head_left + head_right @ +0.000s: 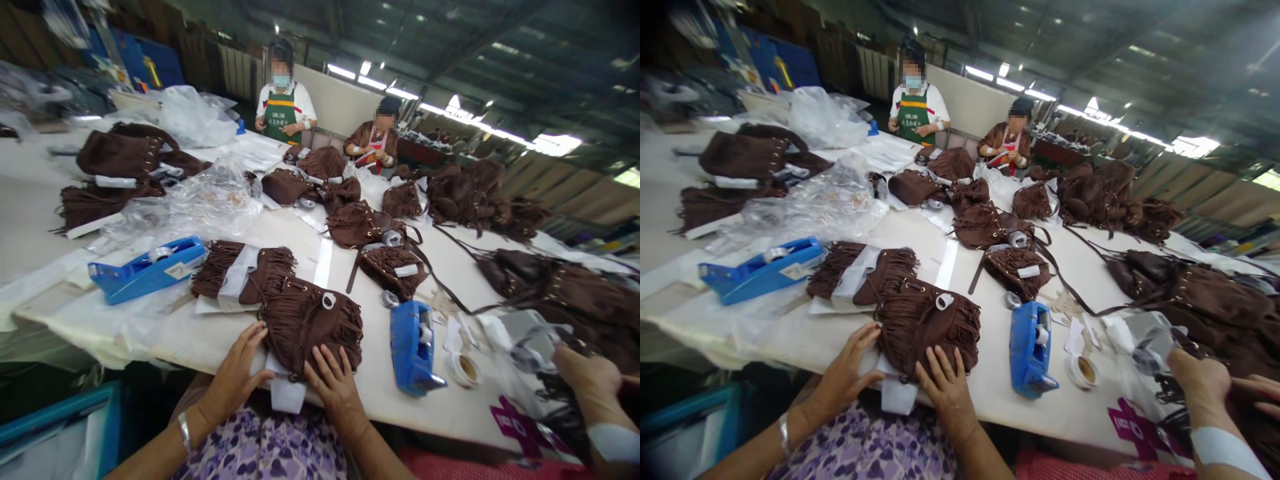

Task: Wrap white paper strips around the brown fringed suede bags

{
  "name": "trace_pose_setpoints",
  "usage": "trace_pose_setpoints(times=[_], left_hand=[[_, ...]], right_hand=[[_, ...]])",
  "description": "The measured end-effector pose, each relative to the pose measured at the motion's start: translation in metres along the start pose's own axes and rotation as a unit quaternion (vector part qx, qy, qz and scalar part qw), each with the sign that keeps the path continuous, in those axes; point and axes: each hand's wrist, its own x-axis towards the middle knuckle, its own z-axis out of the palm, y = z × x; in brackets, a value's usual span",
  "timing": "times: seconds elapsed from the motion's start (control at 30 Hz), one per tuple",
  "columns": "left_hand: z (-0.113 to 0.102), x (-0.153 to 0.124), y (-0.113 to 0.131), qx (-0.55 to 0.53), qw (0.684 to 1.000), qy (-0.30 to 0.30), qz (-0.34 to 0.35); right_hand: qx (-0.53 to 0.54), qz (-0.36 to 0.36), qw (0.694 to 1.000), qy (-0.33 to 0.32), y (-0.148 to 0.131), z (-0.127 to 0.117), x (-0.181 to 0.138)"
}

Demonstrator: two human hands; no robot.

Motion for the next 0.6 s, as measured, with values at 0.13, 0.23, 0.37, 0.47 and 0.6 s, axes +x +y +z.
trace_pose_setpoints(times=[0.13,0.23,0.37,0.47,0.6], left_hand=[[-0.011,0.009,-0.008,-0.059,0.996,-0.072,-0.003],[-0.014,0.015,-0.009,-0.071,0.994,-0.085,-0.006],[-0.012,0.013,-0.009,-0.053,0.997,-0.053,0.012],[0.001,-0.001,-0.010,0.007,0.999,0.012,0.053],[0.022,-0.012,-0.026,0.102,0.978,0.122,0.133]], right_hand=[[0.009,0.007,1.000,-0.011,-0.001,-0.001,0.000],[0.009,0.014,1.000,-0.001,-0.003,0.000,0.003],[-0.012,0.005,1.000,0.021,-0.003,-0.001,0.005],[-0.073,-0.046,0.995,0.046,0.006,0.005,0.003],[-0.176,-0.121,0.963,0.166,0.027,0.044,0.004]])
